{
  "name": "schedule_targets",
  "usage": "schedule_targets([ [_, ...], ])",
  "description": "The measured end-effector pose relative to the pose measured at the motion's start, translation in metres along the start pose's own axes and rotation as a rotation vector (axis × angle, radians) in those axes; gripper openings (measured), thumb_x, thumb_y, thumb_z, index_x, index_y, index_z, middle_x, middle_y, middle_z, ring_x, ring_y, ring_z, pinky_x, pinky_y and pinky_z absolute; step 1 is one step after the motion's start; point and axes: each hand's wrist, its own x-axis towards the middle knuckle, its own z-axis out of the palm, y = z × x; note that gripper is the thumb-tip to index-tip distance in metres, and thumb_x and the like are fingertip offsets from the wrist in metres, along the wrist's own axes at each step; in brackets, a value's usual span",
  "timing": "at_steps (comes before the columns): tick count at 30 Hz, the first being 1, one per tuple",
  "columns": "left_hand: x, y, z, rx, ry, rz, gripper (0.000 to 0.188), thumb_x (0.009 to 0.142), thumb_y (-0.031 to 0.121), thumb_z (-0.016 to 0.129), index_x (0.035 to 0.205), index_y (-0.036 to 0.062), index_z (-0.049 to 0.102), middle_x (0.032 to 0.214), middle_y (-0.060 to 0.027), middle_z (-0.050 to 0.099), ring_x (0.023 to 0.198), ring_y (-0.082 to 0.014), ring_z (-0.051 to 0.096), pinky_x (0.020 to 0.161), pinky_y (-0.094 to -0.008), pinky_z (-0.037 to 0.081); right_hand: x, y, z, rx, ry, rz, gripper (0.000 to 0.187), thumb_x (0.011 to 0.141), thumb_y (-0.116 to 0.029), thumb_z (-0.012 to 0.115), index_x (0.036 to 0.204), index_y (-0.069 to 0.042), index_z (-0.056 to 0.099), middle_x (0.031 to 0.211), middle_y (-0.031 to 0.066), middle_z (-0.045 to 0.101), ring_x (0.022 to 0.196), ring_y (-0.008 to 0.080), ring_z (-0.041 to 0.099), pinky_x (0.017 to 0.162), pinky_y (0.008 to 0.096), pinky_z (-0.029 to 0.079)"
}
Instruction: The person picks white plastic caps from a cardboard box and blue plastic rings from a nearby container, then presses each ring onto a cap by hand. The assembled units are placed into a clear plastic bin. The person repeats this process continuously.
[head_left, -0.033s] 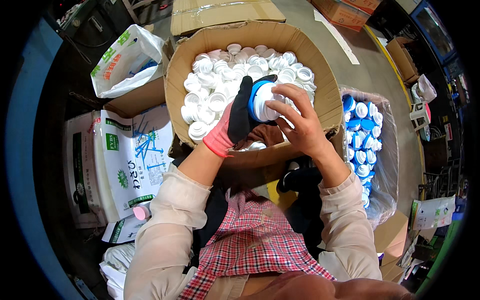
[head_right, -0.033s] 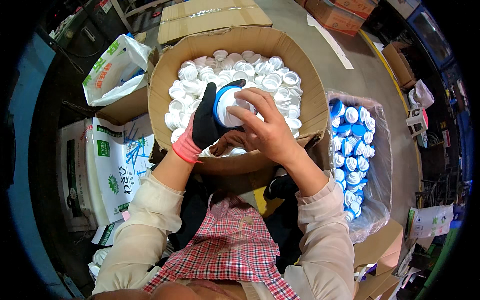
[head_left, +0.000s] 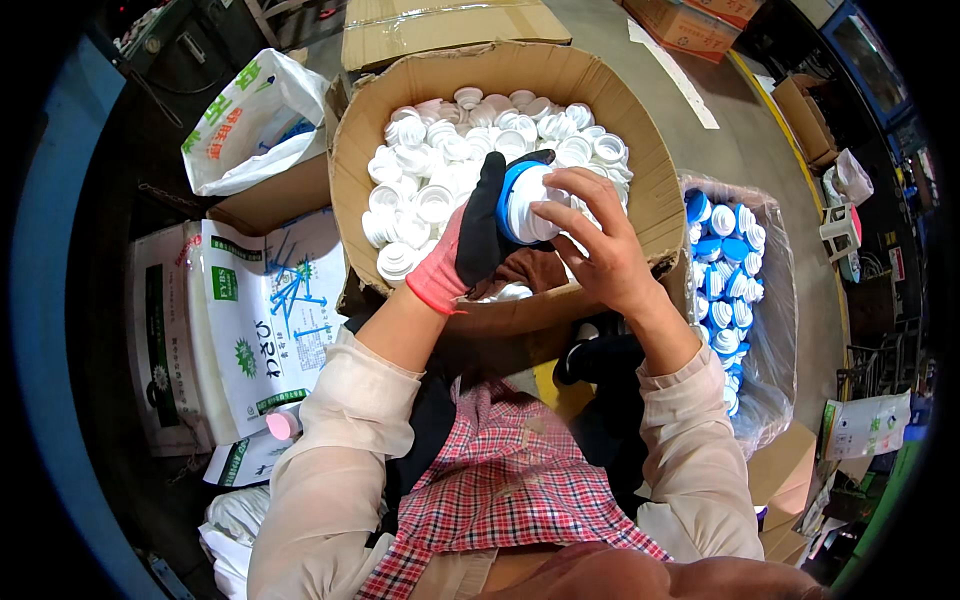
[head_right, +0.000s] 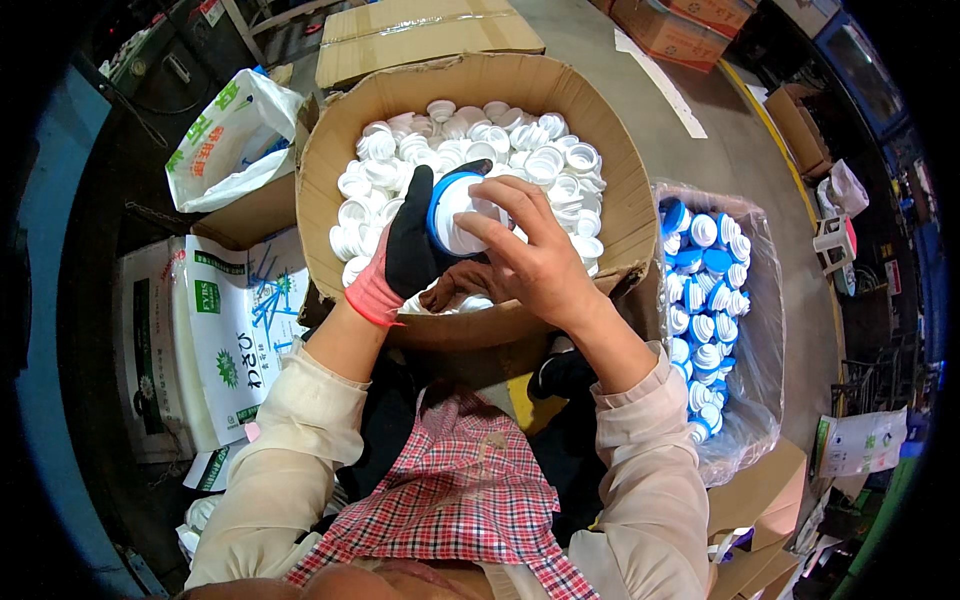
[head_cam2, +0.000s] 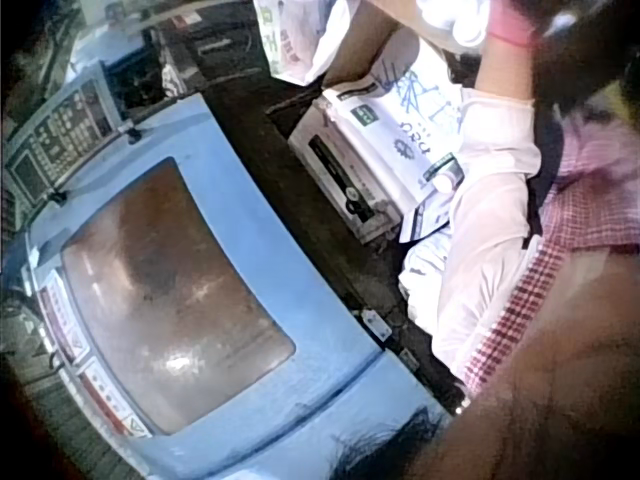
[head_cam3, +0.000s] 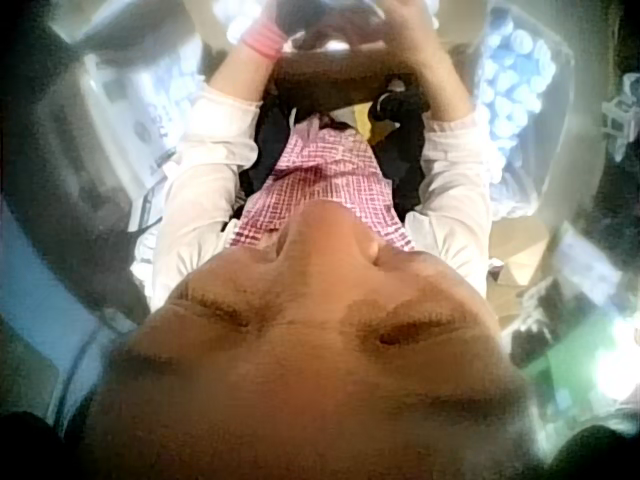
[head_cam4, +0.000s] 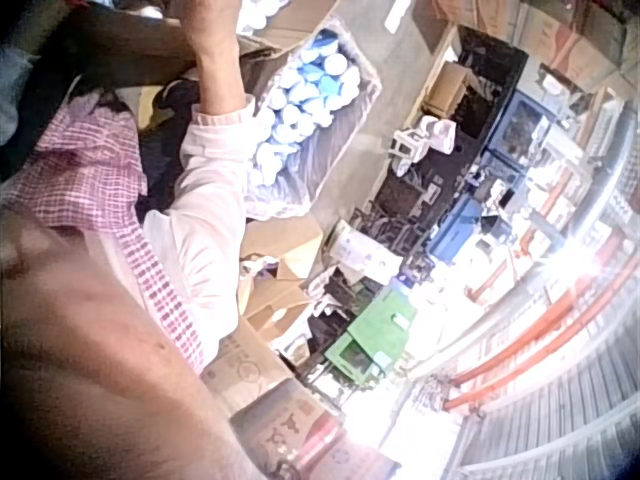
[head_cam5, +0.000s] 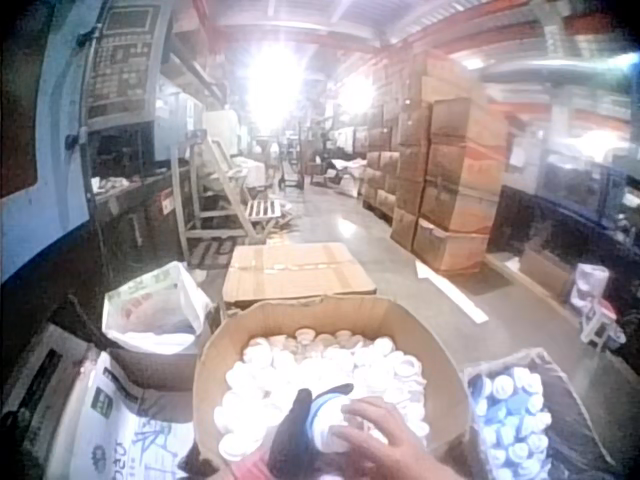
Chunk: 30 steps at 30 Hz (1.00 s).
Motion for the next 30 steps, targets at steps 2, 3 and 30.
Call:
schedule_targets([
  [2, -0.001, -0.002, -0.003, 0.229, -0.015, 0.096, 0.062, 0.103, 0.052, 0.027, 0.138, 0.0049, 0.046, 0.123, -0.0105, 0.058, 0.108, -0.0205, 0.061, 0.093, -0.033, 0.051, -0.001, 0.0, 0.0, -0.02, -0.006, 0.002, 0.059, 0.061, 0.012, 0.071, 0.114, -0.013, 0.062, 0.124, 0.011, 0.054, 0.117, 0.033, 0.053, 0.093, 0.0411, 0.049],
  [3, -0.001, -0.003, -0.004, 0.343, -0.023, 0.145, 0.062, 0.103, 0.052, 0.027, 0.138, 0.0049, 0.046, 0.123, -0.0107, 0.058, 0.107, -0.0206, 0.061, 0.093, -0.033, 0.051, -0.001, 0.001, 0.0, -0.03, -0.009, 0.002, 0.058, 0.062, 0.011, 0.071, 0.114, -0.013, 0.062, 0.124, 0.0107, 0.054, 0.117, 0.0328, 0.053, 0.093, 0.041, 0.049],
  [30, -0.007, 0.005, 0.013, 0.745, 0.013, 0.197, 0.067, 0.079, 0.022, 0.079, 0.134, 0.0038, 0.047, 0.126, -0.0083, 0.054, 0.113, -0.0159, 0.053, 0.097, -0.0304, 0.044, -0.008, 0.025, -0.006, 0.637, 0.03, 0.479, 0.061, 0.078, -0.017, 0.078, 0.132, -0.003, 0.051, 0.125, 0.0126, 0.051, 0.118, 0.0256, 0.053, 0.1, 0.0371, 0.045],
])
